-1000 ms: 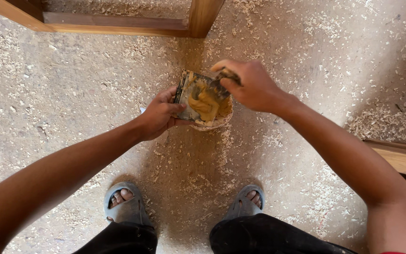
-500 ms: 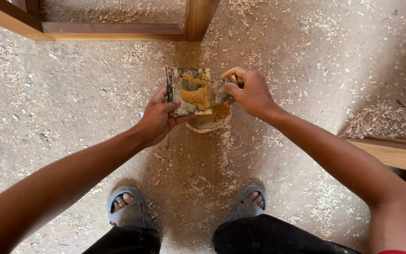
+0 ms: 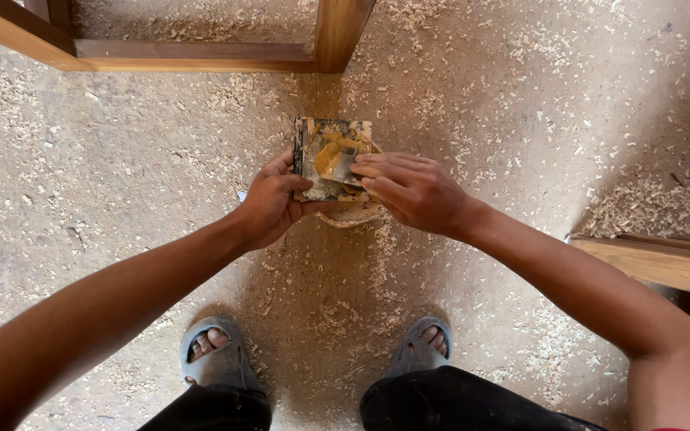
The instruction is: The person scoops wood filler from a bucket onto a putty knife, spreads it on a small board, then applies the filler to a rectangular wooden tabletop using the putty knife. The person works along the edges and surface of the tabletop, smoothing the filler into the wood grain.
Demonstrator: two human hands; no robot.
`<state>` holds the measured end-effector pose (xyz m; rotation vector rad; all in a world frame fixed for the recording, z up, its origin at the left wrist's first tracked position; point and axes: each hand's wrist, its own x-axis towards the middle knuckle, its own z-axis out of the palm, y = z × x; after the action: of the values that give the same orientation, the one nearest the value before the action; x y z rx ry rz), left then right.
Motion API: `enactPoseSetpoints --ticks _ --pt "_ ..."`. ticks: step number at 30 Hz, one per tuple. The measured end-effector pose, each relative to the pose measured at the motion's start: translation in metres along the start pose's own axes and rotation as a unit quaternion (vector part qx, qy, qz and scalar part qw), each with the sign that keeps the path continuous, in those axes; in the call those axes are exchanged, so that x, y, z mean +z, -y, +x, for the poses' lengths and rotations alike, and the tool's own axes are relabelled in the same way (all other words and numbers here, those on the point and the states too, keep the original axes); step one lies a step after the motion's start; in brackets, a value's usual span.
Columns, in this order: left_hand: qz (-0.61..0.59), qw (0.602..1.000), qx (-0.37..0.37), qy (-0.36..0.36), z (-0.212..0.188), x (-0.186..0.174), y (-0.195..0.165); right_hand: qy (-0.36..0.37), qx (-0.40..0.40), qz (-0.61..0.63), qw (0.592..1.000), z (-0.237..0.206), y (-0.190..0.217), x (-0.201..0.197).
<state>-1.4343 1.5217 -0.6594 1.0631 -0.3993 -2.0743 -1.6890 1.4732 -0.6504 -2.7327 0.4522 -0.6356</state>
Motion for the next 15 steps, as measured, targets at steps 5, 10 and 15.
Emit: enactPoseSetpoints --ticks 5,10,15 --pt "-0.001 1.000 0.000 0.006 0.000 -0.001 0.001 0.023 -0.002 -0.024 0.999 -0.009 -0.006 0.000" --pt "0.001 1.000 0.005 0.010 0.000 -0.003 0.002 -0.022 0.031 0.024 0.999 -0.013 -0.004 -0.004" --pt "0.004 1.000 0.001 0.002 0.002 -0.007 0.001 0.005 0.043 0.050 0.998 -0.012 -0.008 -0.009"
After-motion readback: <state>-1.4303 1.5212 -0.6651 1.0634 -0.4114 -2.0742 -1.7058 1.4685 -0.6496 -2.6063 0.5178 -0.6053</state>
